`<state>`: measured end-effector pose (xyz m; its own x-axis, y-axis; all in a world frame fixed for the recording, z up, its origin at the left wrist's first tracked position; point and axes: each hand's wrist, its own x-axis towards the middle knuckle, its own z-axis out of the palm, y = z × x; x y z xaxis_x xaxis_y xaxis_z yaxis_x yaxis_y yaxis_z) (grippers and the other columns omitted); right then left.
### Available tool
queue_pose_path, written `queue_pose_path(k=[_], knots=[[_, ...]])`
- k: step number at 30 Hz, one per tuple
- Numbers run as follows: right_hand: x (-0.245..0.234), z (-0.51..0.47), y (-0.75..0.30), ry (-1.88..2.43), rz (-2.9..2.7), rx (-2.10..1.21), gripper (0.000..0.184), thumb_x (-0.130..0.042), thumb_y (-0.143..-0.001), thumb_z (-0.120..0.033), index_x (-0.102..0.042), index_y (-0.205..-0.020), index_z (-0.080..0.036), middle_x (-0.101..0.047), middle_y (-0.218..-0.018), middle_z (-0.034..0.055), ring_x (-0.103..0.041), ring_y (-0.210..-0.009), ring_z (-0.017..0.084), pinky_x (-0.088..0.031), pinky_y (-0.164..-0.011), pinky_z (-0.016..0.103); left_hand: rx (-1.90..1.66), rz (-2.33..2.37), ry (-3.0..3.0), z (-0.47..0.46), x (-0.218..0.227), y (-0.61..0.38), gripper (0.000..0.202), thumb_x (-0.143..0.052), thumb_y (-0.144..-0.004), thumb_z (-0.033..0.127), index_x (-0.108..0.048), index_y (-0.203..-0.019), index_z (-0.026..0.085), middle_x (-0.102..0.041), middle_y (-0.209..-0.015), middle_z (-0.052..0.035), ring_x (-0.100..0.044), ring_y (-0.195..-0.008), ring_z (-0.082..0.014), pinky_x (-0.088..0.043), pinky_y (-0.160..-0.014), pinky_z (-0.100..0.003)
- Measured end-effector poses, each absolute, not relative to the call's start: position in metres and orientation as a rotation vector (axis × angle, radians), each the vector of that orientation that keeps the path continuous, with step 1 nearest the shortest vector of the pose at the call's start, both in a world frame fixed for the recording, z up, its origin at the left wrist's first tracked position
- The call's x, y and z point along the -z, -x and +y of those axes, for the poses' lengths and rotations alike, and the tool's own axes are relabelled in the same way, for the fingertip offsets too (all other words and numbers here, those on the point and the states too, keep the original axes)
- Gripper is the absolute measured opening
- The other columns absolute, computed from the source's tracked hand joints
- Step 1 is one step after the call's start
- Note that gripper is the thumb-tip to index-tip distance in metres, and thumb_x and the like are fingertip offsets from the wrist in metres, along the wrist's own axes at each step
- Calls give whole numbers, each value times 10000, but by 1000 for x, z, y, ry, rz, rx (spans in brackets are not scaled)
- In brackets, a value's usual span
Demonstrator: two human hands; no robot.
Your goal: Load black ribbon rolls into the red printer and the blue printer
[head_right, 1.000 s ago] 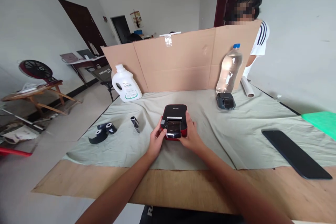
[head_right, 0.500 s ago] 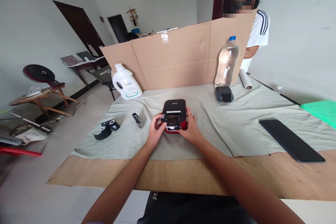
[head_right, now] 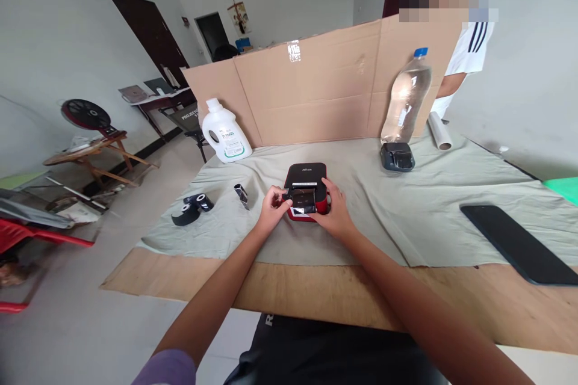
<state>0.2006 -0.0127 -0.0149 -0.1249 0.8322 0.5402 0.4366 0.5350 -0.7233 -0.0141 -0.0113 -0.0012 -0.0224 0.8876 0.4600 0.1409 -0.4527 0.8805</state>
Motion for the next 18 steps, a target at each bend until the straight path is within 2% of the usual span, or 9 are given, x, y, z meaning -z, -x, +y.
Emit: queue_pose_path(k=[3, 7, 11, 15, 18], knots=[[13, -13, -200, 1073, -1748, -481, 898, -780, -708, -380, -353, -1487, -248, -446, -1491, 160, -507, -1267, 345, -435, -1032, 536, -1573, 1025, -1662, 1, 0, 14, 384, -774, -728, 469, -496, -766, 206, -376, -698, 58, -370, -646, -107, -346, -624, -241], [9, -15, -200, 1087, -1747, -501, 925, -787, -705, -389, -335, -1501, -255, -464, -1474, 157, -500, -1273, 349, -441, -1020, 532, -1559, 1045, -1693, 7, 4, 12, 377, -746, -739, 469, -476, -734, 206, -380, -689, 54, -353, -632, -109, -324, -611, -244], [8, -15, -201, 1087, -1765, -507, 944, -764, -716, -368, -302, -1532, -256, -460, -1484, 160, -499, -1269, 353, -444, -1008, 526, -1637, 1133, -1694, 0, 11, 9, 308, -690, -797, 463, -514, -795, 209, -394, -698, 51, -379, -639, -116, -355, -635, -248], [10, -14, -202, 1094, -1788, -482, 988, -732, -743, -363, -218, -1582, -275, -477, -1478, 146, -504, -1270, 349, -438, -1017, 524, -1701, 1149, -1828, -5, 14, 10, 219, -651, -856, 402, -572, -899, 202, -494, -867, 0, -469, -721, -126, -402, -667, -254], [11, -14, -201, 1096, -1778, -455, 1024, -729, -746, -364, -174, -1601, -267, -467, -1497, 144, -460, -1334, 352, -406, -1064, 534, -1721, 1124, -1896, -5, 13, 12, 213, -645, -873, 398, -584, -938, 204, -507, -939, -24, -503, -763, -135, -408, -649, -252]])
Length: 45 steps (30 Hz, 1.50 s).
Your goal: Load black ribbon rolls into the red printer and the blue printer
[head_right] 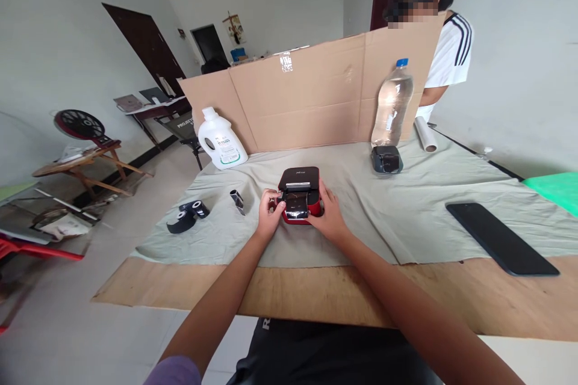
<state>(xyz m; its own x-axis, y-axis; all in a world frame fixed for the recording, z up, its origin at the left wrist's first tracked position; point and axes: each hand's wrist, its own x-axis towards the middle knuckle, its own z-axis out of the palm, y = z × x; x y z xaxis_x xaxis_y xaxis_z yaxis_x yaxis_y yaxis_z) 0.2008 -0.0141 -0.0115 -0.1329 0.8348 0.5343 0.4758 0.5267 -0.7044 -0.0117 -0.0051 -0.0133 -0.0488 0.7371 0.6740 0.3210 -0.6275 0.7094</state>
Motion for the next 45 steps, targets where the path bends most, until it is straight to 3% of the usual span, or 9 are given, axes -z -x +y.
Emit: queue_pose_path(k=[9, 13, 15, 17, 20, 27, 33, 38, 45], knots=[[9, -15, -210, 1057, -1699, -626, 712, -644, -808, -330, -443, -1490, -306, -445, -1512, 93, -577, -1180, 247, -548, -832, 351, -1703, 1088, -1867, -2, 11, 12, 198, -658, -870, 377, -570, -897, 202, -482, -923, -15, -481, -734, -123, -407, -622, -242], [-13, -1, -222, 965, -1631, -548, 423, -407, -982, -397, -614, -1315, -239, -639, -1309, 96, -638, -1054, 212, -519, -916, 376, -1693, 1082, -1855, -2, 7, 12, 198, -668, -855, 364, -555, -860, 201, -466, -865, -4, -481, -734, -130, -391, -611, -240], [-34, 15, -221, 1038, -1690, -514, 377, -420, -986, -409, -681, -1181, -219, -733, -1118, 83, -665, -990, 219, -513, -904, 369, -1696, 1063, -1858, -2, 6, 12, 194, -668, -854, 359, -552, -854, 203, -454, -841, 1, -488, -750, -138, -398, -630, -246], [-61, 34, -213, 1138, -1907, -506, 313, -483, -956, -367, -713, -1100, -212, -766, -1004, 65, -685, -934, 219, -513, -871, 344, -1699, 1038, -1864, -2, 5, 12, 187, -666, -856, 352, -552, -857, 204, -446, -831, 5, -490, -758, -141, -405, -653, -252], [-97, 60, -186, 1299, -2458, -457, 281, -515, -890, -196, -740, -1058, -219, -767, -1073, 51, -689, -1009, 218, -482, -920, 319, -1690, 1022, -1868, -1, 7, 13, 186, -668, -859, 351, -555, -862, 203, -442, -828, 10, -481, -748, -138, -397, -655, -252], [-118, 77, -132, 1824, -2833, -336, 162, -678, -576, -30, -694, -649, -173, -729, -773, 117, -701, -955, 372, -455, -935, 513, -1681, 997, -1869, 1, 8, 14, 193, -677, -863, 343, -556, -877, 193, -429, -805, 27, -434, -681, -113, -378, -638, -253], [-125, 72, -152, 1687, -2756, -257, 143, -726, -647, -159, -696, -769, -230, -737, -887, 89, -692, -927, 322, -517, -821, 448, -1658, 1028, -1832, -5, 3, 13, 208, -691, -856, 355, -560, -881, 197, -444, -825, 26, -449, -694, -114, -413, -657, -263], [-163, 57, -144, 1196, -2326, -751, 297, -676, -777, -442, -716, -969, -219, -685, -746, 36, -634, -668, 209, -482, -600, 315, -1609, 1060, -1832, -4, 4, 14, 214, -673, -877, 394, -599, -940, 203, -524, -884, -2, -515, -746, -137, -488, -732, -288], [-182, 28, 1, 1047, -2178, -908, 224, -658, -827, -339, -667, -1002, -200, -616, -711, -4, -531, -574, 119, -417, -534, 238, -1599, 1120, -1853, -3, 6, 17, 195, -457, -991, 305, -632, -986, 220, -642, -1076, -67, -607, -1049, -234, -491, -1004, -410]])
